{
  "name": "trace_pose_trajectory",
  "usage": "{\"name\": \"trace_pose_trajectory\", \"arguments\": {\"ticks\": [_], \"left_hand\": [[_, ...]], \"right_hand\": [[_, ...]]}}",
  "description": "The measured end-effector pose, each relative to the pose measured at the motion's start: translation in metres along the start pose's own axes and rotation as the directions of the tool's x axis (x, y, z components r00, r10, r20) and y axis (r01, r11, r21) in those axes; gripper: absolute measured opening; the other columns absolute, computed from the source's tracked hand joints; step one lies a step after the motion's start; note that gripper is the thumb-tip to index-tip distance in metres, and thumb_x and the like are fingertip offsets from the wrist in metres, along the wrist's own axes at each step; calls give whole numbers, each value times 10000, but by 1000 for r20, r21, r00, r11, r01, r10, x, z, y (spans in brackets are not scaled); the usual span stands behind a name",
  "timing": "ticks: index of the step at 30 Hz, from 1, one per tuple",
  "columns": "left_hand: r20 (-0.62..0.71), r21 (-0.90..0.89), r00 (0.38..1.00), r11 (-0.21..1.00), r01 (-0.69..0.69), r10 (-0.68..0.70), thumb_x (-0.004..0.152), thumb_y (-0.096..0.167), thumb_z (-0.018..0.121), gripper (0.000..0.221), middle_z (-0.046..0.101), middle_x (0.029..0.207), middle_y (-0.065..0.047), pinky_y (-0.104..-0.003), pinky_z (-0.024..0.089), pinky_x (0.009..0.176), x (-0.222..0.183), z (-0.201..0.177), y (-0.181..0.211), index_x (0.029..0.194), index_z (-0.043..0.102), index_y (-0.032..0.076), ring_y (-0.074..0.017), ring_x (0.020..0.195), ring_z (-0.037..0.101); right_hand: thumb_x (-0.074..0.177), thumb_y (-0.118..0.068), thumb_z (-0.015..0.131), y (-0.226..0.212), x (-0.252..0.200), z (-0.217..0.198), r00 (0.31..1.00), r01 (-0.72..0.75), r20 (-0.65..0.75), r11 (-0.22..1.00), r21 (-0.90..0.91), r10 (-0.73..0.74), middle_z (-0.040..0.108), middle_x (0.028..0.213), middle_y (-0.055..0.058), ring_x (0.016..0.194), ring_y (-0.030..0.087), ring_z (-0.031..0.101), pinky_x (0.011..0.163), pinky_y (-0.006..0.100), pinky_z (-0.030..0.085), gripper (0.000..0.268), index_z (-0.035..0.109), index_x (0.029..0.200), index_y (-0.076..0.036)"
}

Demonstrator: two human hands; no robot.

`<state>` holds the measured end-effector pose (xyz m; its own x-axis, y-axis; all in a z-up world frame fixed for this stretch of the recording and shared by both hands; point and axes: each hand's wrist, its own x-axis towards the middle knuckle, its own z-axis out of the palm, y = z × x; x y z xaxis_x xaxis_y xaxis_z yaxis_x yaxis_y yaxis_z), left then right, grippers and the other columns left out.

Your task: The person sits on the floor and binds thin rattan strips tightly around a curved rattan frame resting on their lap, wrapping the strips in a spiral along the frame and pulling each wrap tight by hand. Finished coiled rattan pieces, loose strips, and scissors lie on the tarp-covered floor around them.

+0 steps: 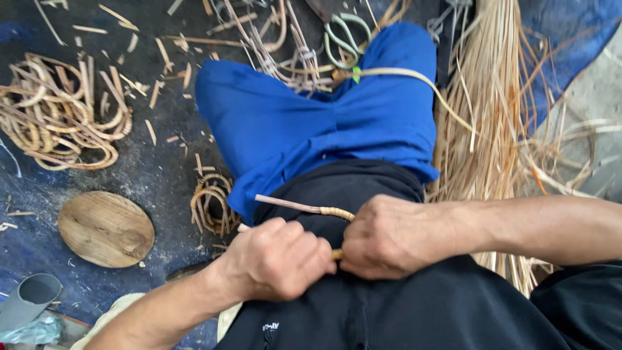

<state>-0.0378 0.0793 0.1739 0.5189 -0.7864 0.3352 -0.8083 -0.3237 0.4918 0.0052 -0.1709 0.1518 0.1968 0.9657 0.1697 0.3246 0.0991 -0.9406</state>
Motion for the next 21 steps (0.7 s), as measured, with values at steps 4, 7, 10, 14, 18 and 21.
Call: {"name": "trace_pose_trajectory", "arguments": {"ticks": [4,7,10,14,18,21], "left_hand": [[-113,-64,986,992,113,-119,937,164,720,137,584,760,-37,-368,505,624,-31,27,-42,874,629,83,-216,689,607],[-198,-71,903,924,375,-382,967,122,703,223,684,952,-139,-338,561,730,-53,47,-63,1099,640,-47,-266,822,676],[12,-543,365,300,784,-931,1005,126,694,196,699,812,-42,-243,539,658,-77,57,-66,1149,668,-5,-129,699,658],[55,-892,223,52,449,-973,1066,68,575,246,686,1050,-54,-219,530,719,-92,51,-65,1295,598,-16,-66,811,593],[36,-927,115,10,376,-993,1021,23,559,405,676,1047,-75,-202,527,624,-95,41,-74,1415,467,4,-46,722,585],[33,-958,112,1,287,-993,1047,1,554,387,664,1025,-90,-198,500,586,-102,49,-77,1423,467,7,-45,684,559]], "right_hand": [[946,-249,716,69,22,-46,977,-208,45,978,3,208,579,654,93,572,274,580,518,430,466,286,602,751,-74],[1023,-269,671,202,17,-71,972,-159,-184,987,-35,150,635,840,110,762,265,614,690,403,523,220,659,933,-69],[1044,-275,691,356,-11,-77,637,-766,-489,562,-312,596,721,976,260,943,405,699,834,493,561,257,749,1025,-26],[804,-291,806,453,-47,-68,357,-918,-531,181,-354,769,718,997,279,943,430,699,808,503,568,344,740,924,24],[641,-251,873,465,-56,-63,410,-893,-678,117,-435,610,687,960,322,880,468,691,736,519,575,515,688,952,116],[644,-251,899,441,-54,-78,417,-888,-602,166,-429,681,697,965,299,921,440,682,799,475,549,567,670,1010,117]]}}
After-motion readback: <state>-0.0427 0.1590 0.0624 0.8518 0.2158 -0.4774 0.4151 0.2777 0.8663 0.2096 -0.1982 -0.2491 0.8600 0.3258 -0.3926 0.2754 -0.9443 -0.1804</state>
